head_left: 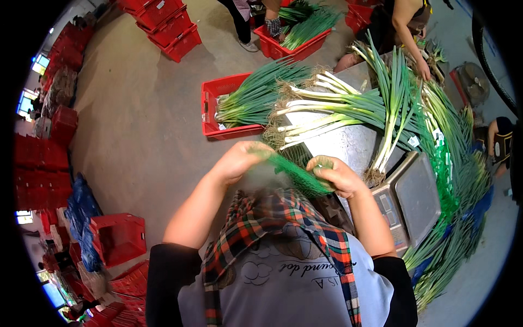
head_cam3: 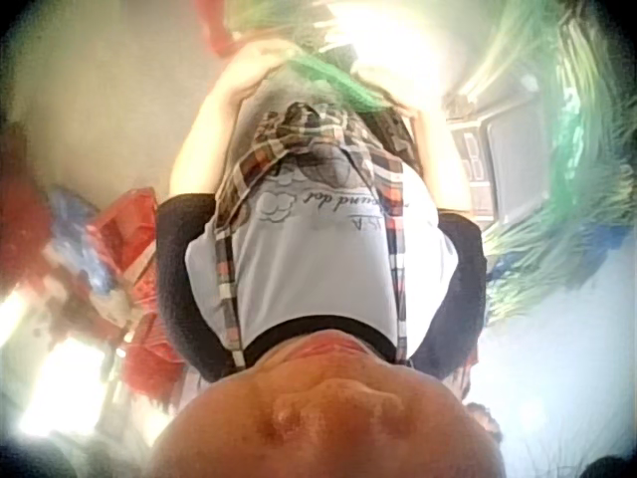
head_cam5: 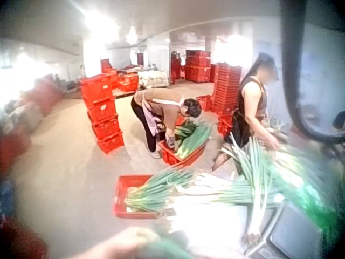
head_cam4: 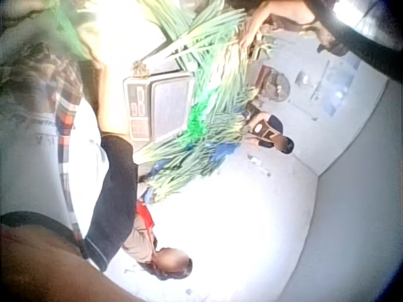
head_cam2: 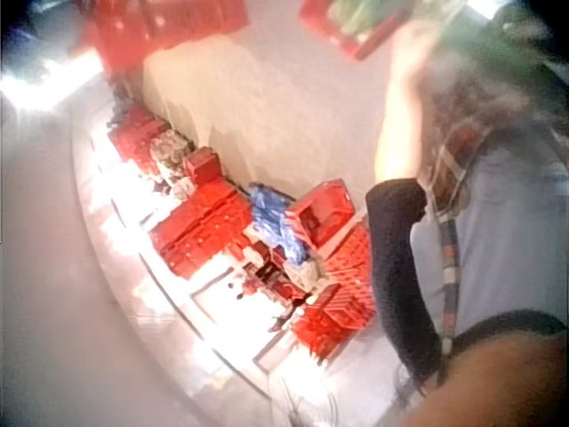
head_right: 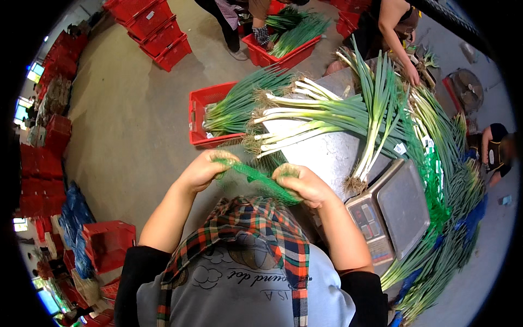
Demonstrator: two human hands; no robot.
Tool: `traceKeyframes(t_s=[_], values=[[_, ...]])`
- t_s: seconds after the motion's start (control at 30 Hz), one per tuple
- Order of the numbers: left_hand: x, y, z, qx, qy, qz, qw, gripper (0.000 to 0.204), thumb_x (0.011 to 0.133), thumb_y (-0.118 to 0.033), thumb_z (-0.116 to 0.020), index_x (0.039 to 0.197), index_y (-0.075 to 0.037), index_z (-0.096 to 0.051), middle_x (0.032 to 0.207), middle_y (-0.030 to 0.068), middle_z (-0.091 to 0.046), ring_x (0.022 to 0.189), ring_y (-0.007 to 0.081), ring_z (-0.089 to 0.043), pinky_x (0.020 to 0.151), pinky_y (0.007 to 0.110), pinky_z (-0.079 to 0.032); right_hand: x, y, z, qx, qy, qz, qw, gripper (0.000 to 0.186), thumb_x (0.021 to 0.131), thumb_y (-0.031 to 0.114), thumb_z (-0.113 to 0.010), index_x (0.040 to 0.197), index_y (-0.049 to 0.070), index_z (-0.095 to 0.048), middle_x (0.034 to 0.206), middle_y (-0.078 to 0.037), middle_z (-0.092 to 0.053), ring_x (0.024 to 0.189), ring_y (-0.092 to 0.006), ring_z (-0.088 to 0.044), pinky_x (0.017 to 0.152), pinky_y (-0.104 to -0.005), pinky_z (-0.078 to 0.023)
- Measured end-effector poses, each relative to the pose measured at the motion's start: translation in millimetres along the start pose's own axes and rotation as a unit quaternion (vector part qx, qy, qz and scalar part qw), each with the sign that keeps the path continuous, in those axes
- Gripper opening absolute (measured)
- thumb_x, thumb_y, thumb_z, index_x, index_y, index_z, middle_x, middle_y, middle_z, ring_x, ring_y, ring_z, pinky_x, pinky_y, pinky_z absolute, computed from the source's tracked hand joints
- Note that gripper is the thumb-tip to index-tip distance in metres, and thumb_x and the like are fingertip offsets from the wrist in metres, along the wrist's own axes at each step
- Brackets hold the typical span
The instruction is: The person takes bunches of leeks from a bin, weighs them on a digital scale, bundles them with green mesh netting, and secures the bundles with a green tie.
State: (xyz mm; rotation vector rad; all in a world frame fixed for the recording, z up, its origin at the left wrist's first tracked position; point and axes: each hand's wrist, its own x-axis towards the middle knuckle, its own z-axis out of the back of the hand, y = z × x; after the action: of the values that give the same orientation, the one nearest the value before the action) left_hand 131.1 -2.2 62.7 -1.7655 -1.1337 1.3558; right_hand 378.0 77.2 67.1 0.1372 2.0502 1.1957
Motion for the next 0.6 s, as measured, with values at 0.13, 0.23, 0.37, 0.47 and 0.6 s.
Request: traceKeyframes(t_s=[0.13,0.23,0.37,0.47,0.6], values=[[-20,-5,4,0.067,0.047,0.069,0.994,0.019,0.074,-0.004,-0.054,0.091,0.002,-0.061,0.077,0.0014,-0.059,0.063,0.0062,-0.046,0.056,0.019,-0.035,-1,-3,21,-0.07,0.13,0.122,0.982,0.04,0.071,0.016,-0.064,0.106,0.001,-0.054,0.076,0.0,-0.055,0.063,-0.0056,-0.046,0.055,-0.0204,-0.038],[-24,2,24,0.002,0.067,0.065,0.996,0.018,0.075,-0.005,-0.055,0.089,0.003,-0.062,0.066,-0.0012,-0.054,0.056,0.0053,-0.041,0.052,0.019,-0.033,-9,8,22,-0.139,0.122,0.039,0.982,0.05,0.066,0.021,-0.071,0.108,0.0,-0.055,0.093,-0.005,-0.06,0.081,-0.0094,-0.052,0.071,-0.0259,-0.042],[-25,-1,-4,-0.122,-0.03,-0.004,0.992,0.016,0.081,-0.016,-0.055,0.077,-0.001,-0.054,0.056,-0.003,-0.045,0.052,0.0042,-0.038,0.049,0.019,-0.03,31,-28,17,-0.419,-0.232,0.083,0.874,0.033,0.076,0.03,-0.064,0.089,0.0,-0.061,0.072,-0.005,-0.063,0.062,-0.0209,-0.058,0.058,-0.0349,-0.045],[-12,25,-18,-0.279,0.079,0.045,0.956,0.021,0.084,-0.021,-0.053,0.074,-0.003,-0.049,0.055,-0.0024,-0.045,0.05,0.0077,-0.04,0.048,0.023,-0.034,47,-15,22,-0.128,-0.225,0.086,0.962,0.029,0.083,0.032,-0.053,0.082,0.004,-0.056,0.059,-0.001,-0.049,0.049,-0.0147,-0.045,0.047,-0.0291,-0.035],[15,70,-16,0.326,-0.16,-0.112,0.925,0.019,0.077,-0.018,-0.061,0.081,-0.001,-0.053,0.064,0.0058,-0.051,0.058,0.0217,-0.05,0.058,0.032,-0.043,49,9,7,0.256,-0.159,0.09,0.949,0.035,0.09,0.036,-0.04,0.077,0.006,-0.054,0.045,0.006,-0.027,0.036,-0.0064,-0.02,0.035,-0.0213,-0.016]])
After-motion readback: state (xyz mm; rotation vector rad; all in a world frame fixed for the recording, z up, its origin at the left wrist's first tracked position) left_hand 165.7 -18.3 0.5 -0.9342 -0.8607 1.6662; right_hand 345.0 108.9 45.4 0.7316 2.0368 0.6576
